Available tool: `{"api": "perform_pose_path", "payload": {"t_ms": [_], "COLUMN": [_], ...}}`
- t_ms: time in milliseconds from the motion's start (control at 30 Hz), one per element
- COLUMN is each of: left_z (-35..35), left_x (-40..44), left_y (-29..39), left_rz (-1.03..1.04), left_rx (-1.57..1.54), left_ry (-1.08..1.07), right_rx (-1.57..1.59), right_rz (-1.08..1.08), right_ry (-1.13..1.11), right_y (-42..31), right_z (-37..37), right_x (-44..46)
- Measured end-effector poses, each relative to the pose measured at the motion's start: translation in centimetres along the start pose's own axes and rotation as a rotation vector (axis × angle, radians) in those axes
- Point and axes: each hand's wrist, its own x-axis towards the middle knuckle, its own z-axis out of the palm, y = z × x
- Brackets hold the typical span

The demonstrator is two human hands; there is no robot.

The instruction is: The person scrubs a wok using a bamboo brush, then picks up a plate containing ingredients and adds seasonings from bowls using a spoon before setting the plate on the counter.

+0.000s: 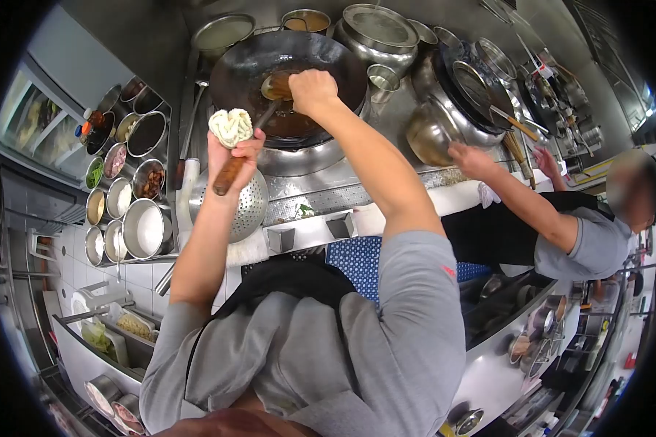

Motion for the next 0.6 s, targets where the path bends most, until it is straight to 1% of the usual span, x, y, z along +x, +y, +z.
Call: {"api": "perform_pose_path", "payload": {"t_ms": [67,100,200,267,300,333,400,433,533,567,600], "left_z": [-0.9,-1.0,0.3,0.5,0.3,0.9,1.1,1.2,0.9,0.6,0.7], "left_x": [0.5,0.4,-0.5,-0.3,-0.3,-0.4,-0.5,-0.5,-0.6,-0.5,-0.1], "left_y": [3.0,3.9,6.8,8.2,8.3,8.1,8.6,8.6,8.2,8.4,8.5], "left_rz": [-0.032,0.005,-0.176,-0.156,-0.148,-0.148,-0.151,-0.156,-0.185,-0.199,-0.212], "left_rx": [0.299,0.401,0.504,0.628,0.684,0.636,0.713,0.676,0.583,0.564,0.55], "left_ry": [0.027,-0.017,-0.02,0.007,0.026,0.063,0.022,0.026,0.022,0.007,-0.016], "right_rx": [0.037,-0.025,-0.099,-0.138,-0.07,-0.081,-0.11,-0.135,-0.148,-0.035,-0.087], "right_rz": [-0.065,-0.093,-0.033,-0.147,-0.178,-0.142,-0.065,-0.057,-0.207,-0.226,-0.143], "right_ry": [-0.034,-0.015,0.005,0.081,0.036,0.013,-0.009,0.0,0.074,0.073,0.063], "right_y": [0.9,2.1,1.7,1.3,1.9,2.1,2.3,1.8,1.7,2.6,2.2], "right_z": [2.4,2.8,-0.4,-0.2,2.0,2.2,1.4,0.3,1.8,3.7,2.5], "right_x": [-0.2,0.6,0.3,-1.1,-0.6,-0.7,-0.4,-0.7,-1.6,-1.4,-1.8]}}
